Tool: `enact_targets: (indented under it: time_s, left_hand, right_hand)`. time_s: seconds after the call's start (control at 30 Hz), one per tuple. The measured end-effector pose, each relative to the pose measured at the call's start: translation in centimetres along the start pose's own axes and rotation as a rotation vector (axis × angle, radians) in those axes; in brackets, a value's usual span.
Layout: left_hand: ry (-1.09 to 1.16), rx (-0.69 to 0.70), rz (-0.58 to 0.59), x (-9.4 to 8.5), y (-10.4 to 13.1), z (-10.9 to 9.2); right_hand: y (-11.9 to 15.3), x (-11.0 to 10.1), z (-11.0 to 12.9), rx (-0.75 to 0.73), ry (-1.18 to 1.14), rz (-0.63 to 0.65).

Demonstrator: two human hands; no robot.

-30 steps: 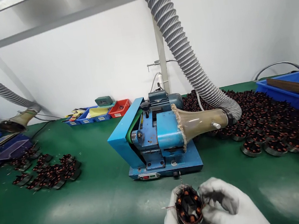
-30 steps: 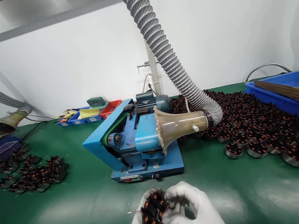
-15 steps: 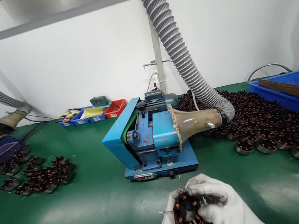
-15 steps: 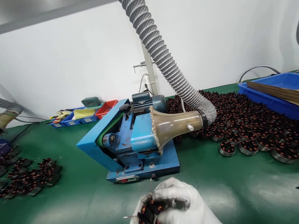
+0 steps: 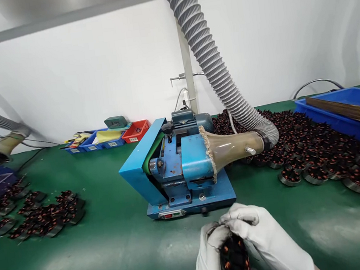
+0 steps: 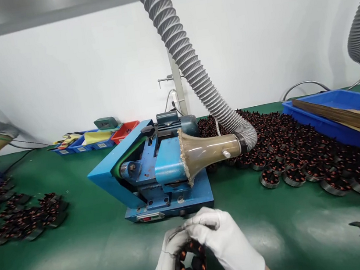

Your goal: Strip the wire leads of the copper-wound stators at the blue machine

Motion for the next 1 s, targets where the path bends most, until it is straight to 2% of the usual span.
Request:
enact_targets:
  time_s: [0.03,0.1,0.17,0.23,0.3,0.37,0.47,0.6,0.73,1.0]
  left_hand:
    - [0.012,0.006,-0.002,0.2,-0.2,-0.1]
    - [0.021,-0.022,-0.057,0.1,-0.3,0.2]
    - [0.006,-0.079,-0.138,-0.4,-0.2,0.9]
    - [-0.023,-0.208,-0.234,-1.0,-0.1,2.3]
    - [-0.012,-0.381,-0.294,-1.4,-0.2,4.1]
    - [0.073,-0.484,-0.295,-1.2,-0.7,5.5]
    - [0.173,-0.504,-0.264,-0.6,-2.2,6.8]
    - [0.186,-0.521,-0.253,-0.3,-4.2,8.1]
    - [0.225,-0.477,-0.251,-0.2,-5.9,8.0]
    - [0.197,-0.482,-0.217,-0.3,-6.8,7.2]
  right_hand:
    - [-0.3,0.1,-0.2,0.028,-0.021,-0.002]
    - [-1.0,-0.2,-0.9,0.142,-0.223,-0.034]
    - [-1.7,-1.1,-1.3,0.162,-0.439,-0.127]
    - [-1.9,-2.9,-1.6,0.037,-0.476,-0.299]
    - [-1.3,-3.8,-2.2,-0.107,-0.346,-0.430]
    - [-1.0,-2.7,-3.2,-0.162,-0.161,-0.408]
    - [-1.6,0.1,-4.7,-0.137,0.033,-0.299]
    - [-3.2,1.5,-4.0,-0.173,0.167,-0.312]
    - [-4.2,1.7,-3.1,-0.227,0.281,-0.341]
    - [-4.4,1.4,-2.7,-0.236,0.331,-0.400]
Point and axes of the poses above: each hand's wrist, its own y-axis away from the middle knuckle, its own x-axis out of the palm, z = x × y, the point moved 9 cm from there along -y, towards the middle knuckle, and after that the axes turned 11 degrees about -z, right-handed, at the moved point
